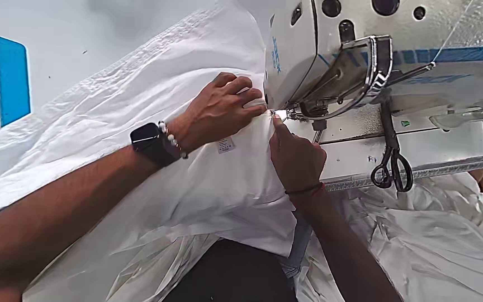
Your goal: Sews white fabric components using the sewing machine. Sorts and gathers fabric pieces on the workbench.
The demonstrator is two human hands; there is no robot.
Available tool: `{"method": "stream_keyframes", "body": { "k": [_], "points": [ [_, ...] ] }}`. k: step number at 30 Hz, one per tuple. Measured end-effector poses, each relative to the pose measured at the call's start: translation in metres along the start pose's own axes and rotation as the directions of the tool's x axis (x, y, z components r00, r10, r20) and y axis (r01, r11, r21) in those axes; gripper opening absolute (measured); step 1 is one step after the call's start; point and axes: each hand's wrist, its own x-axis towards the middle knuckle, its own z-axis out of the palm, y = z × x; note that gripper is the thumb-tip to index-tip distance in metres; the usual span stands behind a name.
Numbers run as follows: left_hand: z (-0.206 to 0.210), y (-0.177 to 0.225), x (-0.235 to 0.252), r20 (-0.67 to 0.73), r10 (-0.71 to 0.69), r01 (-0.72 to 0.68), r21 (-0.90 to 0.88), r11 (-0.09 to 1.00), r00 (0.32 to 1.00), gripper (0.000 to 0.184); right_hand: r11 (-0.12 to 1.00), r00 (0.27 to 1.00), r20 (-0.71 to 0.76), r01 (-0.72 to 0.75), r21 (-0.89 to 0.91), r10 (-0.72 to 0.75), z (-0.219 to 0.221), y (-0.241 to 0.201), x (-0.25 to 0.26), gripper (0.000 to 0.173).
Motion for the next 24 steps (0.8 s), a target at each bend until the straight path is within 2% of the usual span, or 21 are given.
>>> {"method": "stream_keyframes", "body": {
  "k": [2, 4, 6, 7, 10, 12, 14, 15, 17, 18, 20, 21, 24],
  "points": [
    [-0.027, 0.060, -0.021, 0.154, -0.265, 0.254, 0.086, 0.963, 0.952, 0.029, 0.999, 0.999, -0.031, -0.035, 0.022, 0.036, 0.004, -0.001, -0.004, 0.038],
    [-0.033, 0.106, -0.055, 0.224, -0.461, 0.436, 0.155, 0.887, 0.859, 0.054, 0.995, 0.994, -0.089, -0.064, 0.072, 0.070, 0.008, -0.003, -0.006, 0.036],
    [-0.022, 0.115, -0.091, 0.282, -0.550, 0.543, 0.112, 0.832, 0.786, 0.084, 0.988, 0.985, -0.139, -0.081, 0.133, 0.099, 0.011, -0.003, -0.008, 0.033],
    [-0.013, 0.101, -0.107, 0.284, -0.540, 0.556, 0.028, 0.831, 0.793, 0.090, 0.982, 0.982, -0.154, -0.087, 0.168, 0.114, 0.012, -0.002, -0.010, 0.031],
    [0.008, 0.021, -0.132, 0.217, -0.341, 0.364, -0.075, 0.928, 0.915, 0.083, 0.967, 0.975, -0.165, -0.107, 0.230, 0.147, 0.012, -0.001, -0.014, 0.025],
    [-0.004, -0.017, -0.117, 0.269, -0.266, 0.285, -0.035, 0.958, 0.926, 0.079, 0.961, 0.977, -0.117, -0.148, 0.235, 0.179, 0.010, -0.004, -0.014, 0.024],
    [-0.031, -0.009, -0.086, 0.348, -0.318, 0.323, 0.046, 0.945, 0.882, 0.070, 0.956, 0.977, -0.106, -0.156, 0.247, 0.187, 0.008, -0.004, -0.015, 0.025],
    [-0.045, 0.006, -0.067, 0.321, -0.358, 0.372, 0.020, 0.928, 0.877, 0.059, 0.952, 0.976, -0.099, -0.164, 0.258, 0.195, 0.008, -0.004, -0.014, 0.026],
    [-0.046, 0.040, -0.036, 0.100, -0.480, 0.490, -0.153, 0.858, 0.872, 0.028, 0.937, 0.974, -0.053, -0.197, 0.288, 0.221, 0.006, -0.004, -0.014, 0.031],
    [-0.037, 0.053, -0.024, -0.021, -0.523, 0.500, -0.266, 0.824, 0.852, 0.021, 0.926, 0.971, -0.015, -0.222, 0.307, 0.238, 0.003, -0.004, -0.012, 0.033],
    [-0.007, 0.065, -0.011, -0.095, -0.501, 0.411, -0.455, 0.790, 0.860, 0.021, 0.897, 0.961, 0.087, -0.275, 0.345, 0.261, -0.004, -0.002, -0.008, 0.032],
    [0.009, 0.066, -0.009, -0.117, -0.458, 0.356, -0.474, 0.805, 0.881, 0.024, 0.884, 0.955, 0.129, -0.297, 0.361, 0.268, -0.008, 0.000, -0.006, 0.030],
    [0.032, 0.064, -0.012, -0.135, -0.324, 0.276, -0.287, 0.917, 0.936, 0.034, 0.866, 0.952, 0.172, -0.302, 0.399, 0.253, -0.011, 0.006, -0.002, 0.024]
  ]
}}
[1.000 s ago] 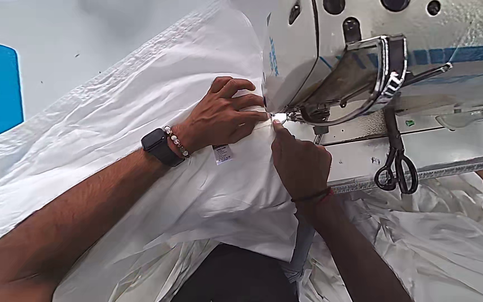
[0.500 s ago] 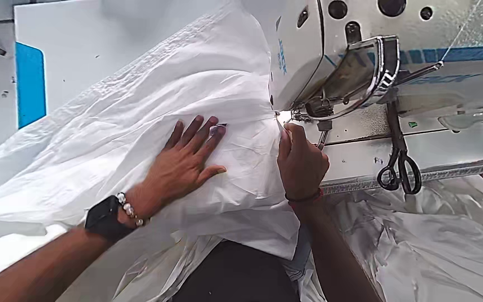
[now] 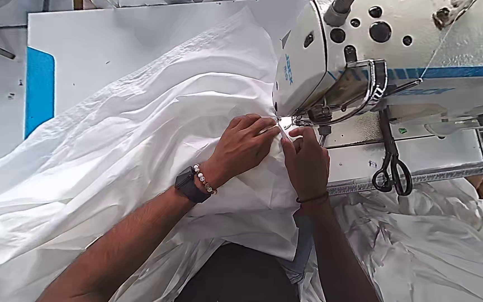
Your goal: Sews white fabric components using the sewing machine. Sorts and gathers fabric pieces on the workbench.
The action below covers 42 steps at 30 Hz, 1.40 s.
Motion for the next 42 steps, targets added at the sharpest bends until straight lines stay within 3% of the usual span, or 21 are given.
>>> {"method": "stream_keyframes", "body": {
  "k": [5, 10, 18, 21, 23, 25, 27, 28, 29, 33, 34, 36, 38, 40, 42],
  "points": [
    [0.001, -0.001, -0.003, 0.018, 0.031, -0.033, 0.087, 0.996, 0.999, 0.040, 0.994, 0.993, -0.064, 0.099, -0.052, -0.102, 0.006, 0.005, -0.005, 0.025],
    [-0.002, -0.003, -0.004, 0.028, 0.041, -0.042, 0.051, 0.998, 0.999, 0.038, 0.940, 0.934, -0.213, 0.233, -0.248, -0.288, 0.023, 0.012, -0.021, 0.034],
    [-0.004, -0.028, 0.008, 0.059, 0.051, -0.055, 0.075, 0.996, 0.997, 0.039, 0.907, 0.964, -0.157, 0.136, -0.398, -0.213, 0.028, -0.004, -0.010, 0.039],
    [-0.018, 0.005, -0.010, 0.106, -0.127, 0.103, 0.207, 0.973, 0.986, 0.044, 0.897, 0.959, -0.178, 0.129, -0.422, -0.221, 0.031, -0.005, -0.013, 0.045],
    [-0.037, 0.037, -0.043, 0.035, -0.391, 0.371, 0.247, 0.895, 0.920, 0.047, 0.889, 0.930, -0.204, 0.201, -0.411, -0.305, 0.034, 0.004, -0.025, 0.046],
    [-0.058, 0.047, -0.086, -0.029, -0.630, 0.609, 0.295, 0.737, 0.776, 0.059, 0.885, 0.913, -0.207, 0.252, -0.392, -0.351, 0.037, 0.012, -0.044, 0.044],
    [-0.066, 0.028, -0.129, -0.020, -0.785, 0.749, 0.316, 0.583, 0.619, 0.076, 0.887, 0.916, -0.177, 0.279, -0.368, -0.361, 0.036, 0.021, -0.058, 0.043],
    [-0.067, 0.009, -0.145, -0.007, -0.809, 0.773, 0.302, 0.558, 0.588, 0.078, 0.884, 0.919, -0.161, 0.282, -0.372, -0.360, 0.035, 0.025, -0.062, 0.044],
    [-0.068, -0.013, -0.156, -0.016, -0.796, 0.766, 0.286, 0.576, 0.605, 0.075, 0.877, 0.922, -0.143, 0.283, -0.389, -0.361, 0.035, 0.028, -0.065, 0.049],
    [-0.098, -0.123, -0.150, 0.114, -0.527, 0.473, 0.316, 0.823, 0.842, 0.072, 0.835, 0.928, -0.030, 0.318, -0.449, -0.370, 0.031, 0.035, -0.064, 0.072],
    [-0.108, -0.151, -0.141, 0.175, -0.459, 0.396, 0.303, 0.867, 0.871, 0.074, 0.829, 0.926, -0.002, 0.337, -0.447, -0.377, 0.030, 0.036, -0.065, 0.076],
    [-0.128, -0.182, -0.109, 0.303, -0.431, 0.337, 0.315, 0.887, 0.850, 0.079, 0.830, 0.920, 0.040, 0.369, -0.418, -0.389, 0.025, 0.036, -0.065, 0.079],
    [-0.142, -0.165, -0.069, 0.388, -0.464, 0.306, 0.404, 0.862, 0.797, 0.075, 0.883, 0.920, 0.012, 0.380, -0.276, -0.393, 0.013, 0.036, -0.065, 0.062],
    [-0.135, -0.108, -0.031, 0.310, -0.357, 0.242, 0.353, 0.904, 0.881, 0.046, 0.937, 0.920, -0.178, 0.343, -0.069, -0.350, 0.000, 0.036, -0.059, 0.032],
    [-0.099, -0.054, -0.004, 0.170, -0.131, 0.124, 0.049, 0.991, 0.977, 0.025, 0.956, 0.928, -0.263, 0.288, 0.060, -0.263, -0.008, 0.034, -0.043, 0.024]
  ]
}}
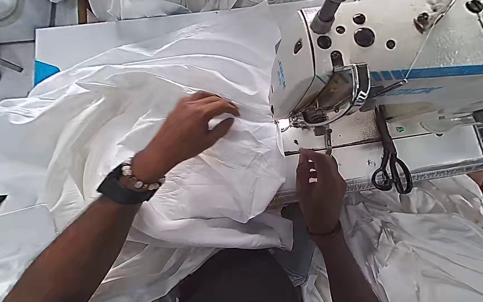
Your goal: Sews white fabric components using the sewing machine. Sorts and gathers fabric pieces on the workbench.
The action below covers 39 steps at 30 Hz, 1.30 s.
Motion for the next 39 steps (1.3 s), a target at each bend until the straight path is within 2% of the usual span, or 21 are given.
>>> {"method": "stream_keyframes", "body": {
  "k": [2, 5, 10, 16, 18, 21, 22, 24, 26, 28, 29, 30, 31, 32, 33, 34, 35, 36, 37, 38, 39],
  "points": [
    [0.045, 0.032, 0.019, -0.102, 0.138, -0.152, -0.145, 0.978, 0.985, 0.027, 0.996, 0.995, 0.036, -0.089, -0.013, 0.089, 0.008, -0.002, 0.016, 0.027],
    [0.085, 0.046, 0.023, -0.151, 0.246, -0.251, -0.019, 0.968, 0.957, 0.028, 0.977, 0.989, 0.081, -0.110, -0.183, 0.126, 0.030, -0.014, 0.026, 0.032],
    [0.088, 0.045, 0.017, -0.148, 0.212, -0.214, 0.004, 0.977, 0.966, 0.033, 0.945, 1.000, 0.019, 0.018, -0.327, -0.012, 0.053, -0.024, 0.015, 0.031],
    [0.085, 0.050, 0.017, -0.072, 0.136, -0.131, 0.061, 0.989, 0.988, 0.039, 0.882, 0.998, 0.056, 0.005, -0.471, 0.025, 0.050, -0.032, 0.014, 0.036],
    [0.083, 0.058, 0.014, -0.029, 0.072, -0.071, 0.035, 0.997, 0.997, 0.040, 0.916, 0.996, 0.039, -0.058, -0.398, 0.080, 0.043, -0.036, 0.005, 0.032],
    [0.082, 0.056, 0.011, -0.104, 0.012, -0.028, -0.155, 0.988, 0.995, 0.031, 0.968, 0.967, 0.058, -0.250, 0.022, 0.249, 0.034, -0.049, -0.009, 0.028],
    [0.082, 0.052, 0.010, -0.114, 0.017, -0.039, -0.191, 0.981, 0.993, 0.031, 0.905, 0.928, 0.137, -0.370, 0.212, 0.347, 0.030, -0.056, -0.016, 0.034],
    [0.081, 0.042, 0.011, -0.134, 0.046, -0.075, -0.219, 0.973, 0.990, 0.033, 0.568, 0.770, 0.499, -0.634, 0.525, 0.397, 0.017, -0.067, -0.034, 0.046],
    [0.082, 0.035, 0.010, -0.137, 0.084, -0.111, -0.202, 0.973, 0.987, 0.033, 0.163, 0.571, 0.816, -0.816, 0.554, 0.087, 0.001, -0.063, -0.063, 0.030],
    [0.083, 0.032, 0.010, -0.127, 0.119, -0.140, -0.172, 0.975, 0.985, 0.034, -0.072, 0.421, 0.802, -0.898, 0.433, -0.425, -0.003, -0.045, -0.094, 0.009],
    [0.083, 0.032, 0.010, -0.120, 0.123, -0.141, -0.162, 0.977, 0.985, 0.035, -0.061, 0.391, 0.753, -0.903, 0.426, -0.529, -0.001, -0.033, -0.105, 0.013],
    [0.080, 0.033, 0.010, -0.104, 0.114, -0.129, -0.153, 0.980, 0.988, 0.035, 0.121, 0.352, 0.798, -0.879, 0.461, -0.489, 0.000, -0.020, -0.110, 0.023],
    [0.078, 0.037, 0.010, -0.083, 0.097, -0.109, -0.151, 0.983, 0.992, 0.034, 0.460, 0.283, 0.899, -0.783, 0.418, -0.335, 0.000, -0.008, -0.112, 0.034],
    [0.075, 0.043, 0.012, -0.081, 0.083, -0.094, -0.150, 0.984, 0.993, 0.032, 0.765, 0.196, 0.974, -0.610, 0.208, -0.109, 0.001, -0.001, -0.107, 0.043],
    [0.074, 0.049, 0.015, -0.104, 0.071, -0.085, -0.147, 0.985, 0.992, 0.030, 0.894, 0.117, 0.991, -0.448, -0.002, 0.061, -0.001, 0.001, -0.096, 0.046],
    [0.078, 0.055, 0.016, -0.129, 0.062, -0.081, -0.147, 0.986, 0.990, 0.029, 0.928, 0.117, 0.986, -0.367, -0.069, 0.120, -0.010, 0.002, -0.084, 0.047],
    [0.083, 0.057, 0.016, -0.143, 0.068, -0.088, -0.138, 0.987, 0.987, 0.030, 0.939, 0.242, 0.964, -0.344, -0.024, 0.114, -0.024, 0.003, -0.072, 0.048],
    [0.089, 0.057, 0.014, -0.145, 0.092, -0.110, -0.118, 0.987, 0.985, 0.032, 0.944, 0.499, 0.862, -0.317, 0.088, 0.088, -0.039, 0.004, -0.061, 0.044],
    [0.092, 0.054, 0.013, -0.144, 0.129, -0.142, -0.083, 0.986, 0.981, 0.034, 0.955, 0.756, 0.650, -0.242, 0.169, 0.076, -0.048, 0.006, -0.045, 0.036],
    [0.093, 0.051, 0.012, -0.146, 0.161, -0.170, -0.053, 0.984, 0.976, 0.035, 0.981, 0.905, 0.418, -0.145, 0.129, 0.079, -0.053, 0.011, -0.024, 0.027],
    [0.093, 0.048, 0.012, -0.142, 0.184, -0.191, -0.037, 0.981, 0.973, 0.036, 0.997, 0.960, 0.269, -0.079, -0.007, 0.078, -0.056, 0.021, -0.003, 0.024]
  ]
}}
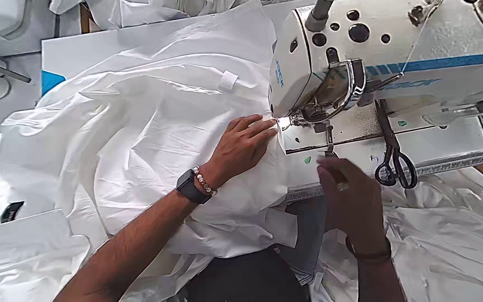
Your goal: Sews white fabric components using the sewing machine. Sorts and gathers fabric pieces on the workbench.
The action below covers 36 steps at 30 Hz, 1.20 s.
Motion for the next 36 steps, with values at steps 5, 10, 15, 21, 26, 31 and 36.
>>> {"method": "stream_keyframes", "body": {
  "k": [5, 10, 15, 21, 26, 31, 36],
  "points": [
    [-0.006, -0.013, 0.002, 0.022, 0.067, -0.067, -0.007, 0.998, 0.998, 0.039, 0.989, 0.992, -0.077, 0.089, -0.114, -0.098, 0.017, 0.027, 0.056, 0.027],
    [-0.007, -0.018, 0.004, 0.041, 0.087, -0.087, -0.016, 0.996, 0.995, 0.040, 0.978, 0.966, -0.205, 0.124, -0.168, -0.158, 0.065, -0.010, 0.061, 0.024],
    [-0.010, -0.026, 0.006, 0.067, 0.131, -0.129, -0.029, 0.991, 0.989, 0.041, 0.902, 0.896, -0.192, 0.348, -0.257, -0.401, 0.086, -0.019, 0.041, 0.035],
    [-0.011, -0.056, 0.017, 0.109, 0.282, -0.280, -0.033, 0.959, 0.953, 0.044, 0.891, 0.903, -0.225, 0.270, -0.365, -0.366, 0.096, -0.019, 0.031, 0.036],
    [-0.007, -0.029, 0.013, 0.071, 0.182, -0.183, 0.016, 0.983, 0.981, 0.042, 0.919, 0.889, -0.358, 0.150, -0.365, -0.287, 0.094, -0.022, 0.031, 0.027],
    [0.004, 0.006, -0.003, 0.046, -0.014, 0.009, 0.116, 0.993, 0.999, 0.062, 0.980, 0.974, -0.216, -0.100, -0.174, 0.061, 0.076, -0.034, 0.055, 0.029],
    [0.000, 0.000, -0.007, 0.040, 0.044, -0.046, 0.058, 0.997, 0.998, 0.044, 0.991, 0.984, -0.130, -0.110, 0.071, 0.119, 0.073, -0.068, 0.045, 0.029]
  ]
}}
